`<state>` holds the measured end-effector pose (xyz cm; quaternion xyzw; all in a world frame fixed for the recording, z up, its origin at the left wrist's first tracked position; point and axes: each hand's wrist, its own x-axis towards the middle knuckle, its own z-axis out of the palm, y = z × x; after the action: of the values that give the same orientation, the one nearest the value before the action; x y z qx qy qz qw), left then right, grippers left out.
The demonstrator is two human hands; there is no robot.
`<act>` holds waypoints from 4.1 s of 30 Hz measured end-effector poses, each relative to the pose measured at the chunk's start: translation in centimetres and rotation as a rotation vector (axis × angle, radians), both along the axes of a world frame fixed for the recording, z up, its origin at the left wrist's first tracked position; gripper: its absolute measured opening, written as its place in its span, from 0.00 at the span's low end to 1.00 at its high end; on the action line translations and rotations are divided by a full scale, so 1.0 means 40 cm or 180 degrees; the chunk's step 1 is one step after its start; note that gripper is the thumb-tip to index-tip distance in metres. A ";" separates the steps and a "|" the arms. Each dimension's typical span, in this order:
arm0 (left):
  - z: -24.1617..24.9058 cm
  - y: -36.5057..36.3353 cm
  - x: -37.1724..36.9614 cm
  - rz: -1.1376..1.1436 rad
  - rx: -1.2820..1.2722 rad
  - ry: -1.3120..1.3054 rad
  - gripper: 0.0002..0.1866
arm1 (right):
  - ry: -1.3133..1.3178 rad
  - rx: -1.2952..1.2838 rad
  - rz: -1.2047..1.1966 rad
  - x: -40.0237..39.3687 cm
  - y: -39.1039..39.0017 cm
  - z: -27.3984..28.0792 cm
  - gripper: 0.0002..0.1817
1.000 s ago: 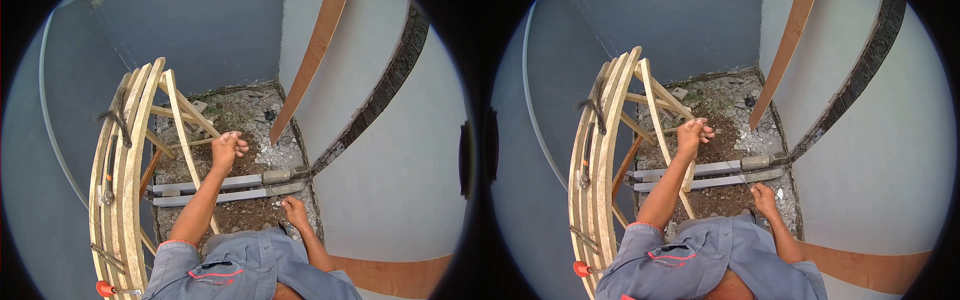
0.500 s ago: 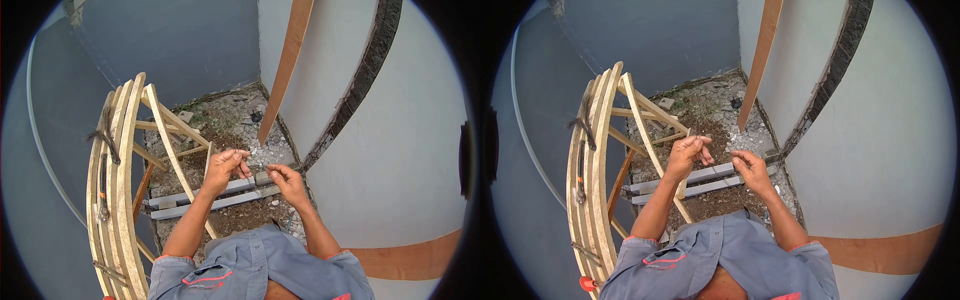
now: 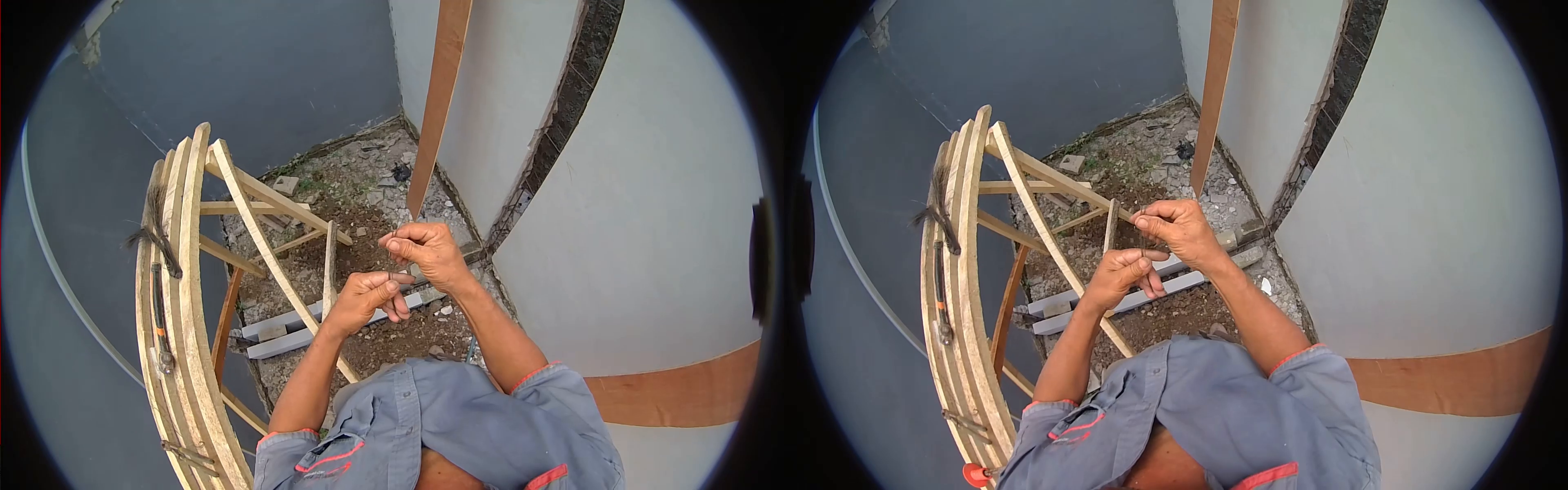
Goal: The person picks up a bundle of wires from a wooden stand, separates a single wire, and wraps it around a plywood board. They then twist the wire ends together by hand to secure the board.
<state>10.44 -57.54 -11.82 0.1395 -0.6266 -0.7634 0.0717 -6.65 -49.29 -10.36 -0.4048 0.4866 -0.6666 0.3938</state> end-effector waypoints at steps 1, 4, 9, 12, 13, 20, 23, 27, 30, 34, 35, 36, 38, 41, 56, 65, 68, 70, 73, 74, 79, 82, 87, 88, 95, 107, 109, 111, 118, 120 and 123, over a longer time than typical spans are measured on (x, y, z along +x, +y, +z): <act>0.001 0.001 0.000 -0.0055 0.0023 0.0002 0.19 | 0.0135 -0.0006 0.0029 0.004 0.003 0.000 0.11; -0.013 0.001 0.003 -0.0233 -0.0137 -0.0213 0.17 | 0.0387 -0.0029 -0.0083 0.028 0.010 -0.016 0.11; -0.027 -0.013 0.001 0.1102 0.0024 0.0519 0.18 | 0.0191 0.0150 -0.0039 0.090 0.032 -0.120 0.29; -0.027 -0.074 0.008 0.2136 0.0613 0.1121 0.21 | 0.0230 0.0441 -0.0169 0.144 0.087 -0.185 0.18; -0.035 -0.104 0.023 0.2224 0.1044 0.1169 0.21 | 0.0232 0.0460 -0.0187 0.143 0.100 -0.186 0.18; -0.062 -0.136 0.057 0.2368 0.1394 0.1319 0.19 | 0.1952 0.0292 -0.0644 0.090 0.165 -0.189 0.09; -0.066 -0.110 0.046 0.2251 0.0997 0.1122 0.18 | 0.2043 0.0222 -0.0856 0.102 0.165 -0.179 0.09; -0.096 -0.005 0.019 0.1676 0.0288 0.0117 0.16 | 0.2434 0.0243 -0.1123 0.129 0.147 -0.175 0.08; -0.141 0.035 0.020 0.1495 0.0336 0.0001 0.15 | 0.2372 0.0385 -0.1084 0.141 0.140 -0.191 0.07; -0.149 0.047 0.023 0.1711 0.0377 0.0101 0.12 | 0.2334 0.1059 -0.0858 0.153 0.151 -0.195 0.08; -0.137 0.040 0.023 0.1847 0.0448 0.0087 0.12 | 0.2330 0.1048 -0.0851 0.155 0.153 -0.207 0.08; -0.128 0.022 0.030 0.1855 0.0438 0.0087 0.12 | 0.2166 0.0660 -0.1000 0.154 0.157 -0.226 0.07; -0.115 -0.035 0.054 0.1999 0.0484 0.0238 0.12 | 0.2017 0.0277 -0.1149 0.143 0.172 -0.235 0.07; -0.115 -0.074 0.075 0.1773 0.0832 0.0301 0.11 | 0.2107 0.0254 -0.0933 0.128 0.201 -0.227 0.07; -0.147 0.023 0.012 0.1923 0.0307 -0.0041 0.07 | 0.2373 0.0348 -0.1144 0.131 0.204 -0.237 0.06; -0.168 0.013 0.016 0.2272 0.0854 0.0271 0.07 | 0.2235 0.0428 -0.1145 0.119 0.204 -0.231 0.06; -0.155 -0.022 0.034 0.2309 0.0255 0.0212 0.08 | 0.2172 0.0534 -0.1338 0.102 0.224 -0.231 0.06; -0.142 -0.031 0.039 0.2075 -0.0019 0.0008 0.08 | 0.2157 0.0585 -0.1383 0.090 0.232 -0.244 0.06; -0.136 -0.027 0.036 0.2093 0.0093 0.0011 0.09 | 0.1980 0.0527 -0.1462 0.089 0.230 -0.253 0.05; -0.132 -0.025 0.031 0.2138 0.0200 0.0009 0.09 | 0.1867 0.0511 -0.1466 0.088 0.229 -0.254 0.05; -0.119 -0.031 0.023 0.2107 0.0147 0.0035 0.08 | 0.0086 0.0836 -0.1164 0.084 0.217 -0.285 0.05; -0.113 -0.038 0.019 0.2049 0.0051 0.0056 0.07 | 0.0921 0.0654 -0.1243 0.065 0.217 -0.291 0.06; -0.098 -0.034 0.009 0.1915 -0.0133 -0.0075 0.07 | 0.0835 0.1029 -0.1295 0.062 0.216 -0.281 0.07; -0.099 -0.036 0.007 0.1908 -0.0131 -0.0059 0.07 | 0.0848 0.1024 -0.1306 0.064 0.214 -0.271 0.07; -0.110 -0.043 0.002 0.1886 -0.0187 0.0149 0.07 | 0.1570 0.1684 0.0156 0.069 0.203 -0.239 0.18; -0.039 -0.150 -0.074 0.1515 -0.0283 0.0323 0.10 | 0.2753 0.2032 -0.0717 -0.033 0.254 -0.151 0.23; -0.048 -0.167 -0.096 0.2397 -0.0362 0.0714 0.11 | 0.1808 0.1626 0.0302 -0.034 0.278 -0.146 0.24; -0.036 -0.184 -0.095 0.2152 0.0431 0.0961 0.10 | 0.2135 0.1894 0.0252 -0.024 0.293 -0.163 0.24; 0.012 -0.164 -0.133 0.1123 -0.0787 -0.0196 0.08 | 0.2071 0.2541 -0.0581 -0.119 0.409 -0.168 0.23; -0.011 -0.182 -0.157 0.2346 -0.0677 0.0458 0.09 | 0.1280 0.2057 -0.0240 -0.093 0.435 -0.192 0.23; 0.009 -0.188 -0.165 0.2260 0.1437 0.0788 0.10 | 0.1700 0.1958 -0.0347 -0.050 0.459 -0.271 0.25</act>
<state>3.83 -65.06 -11.45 0.2657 -0.3439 -0.8203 0.3719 -8.64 -30.93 -21.19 -0.4006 0.7690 -0.3813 0.3205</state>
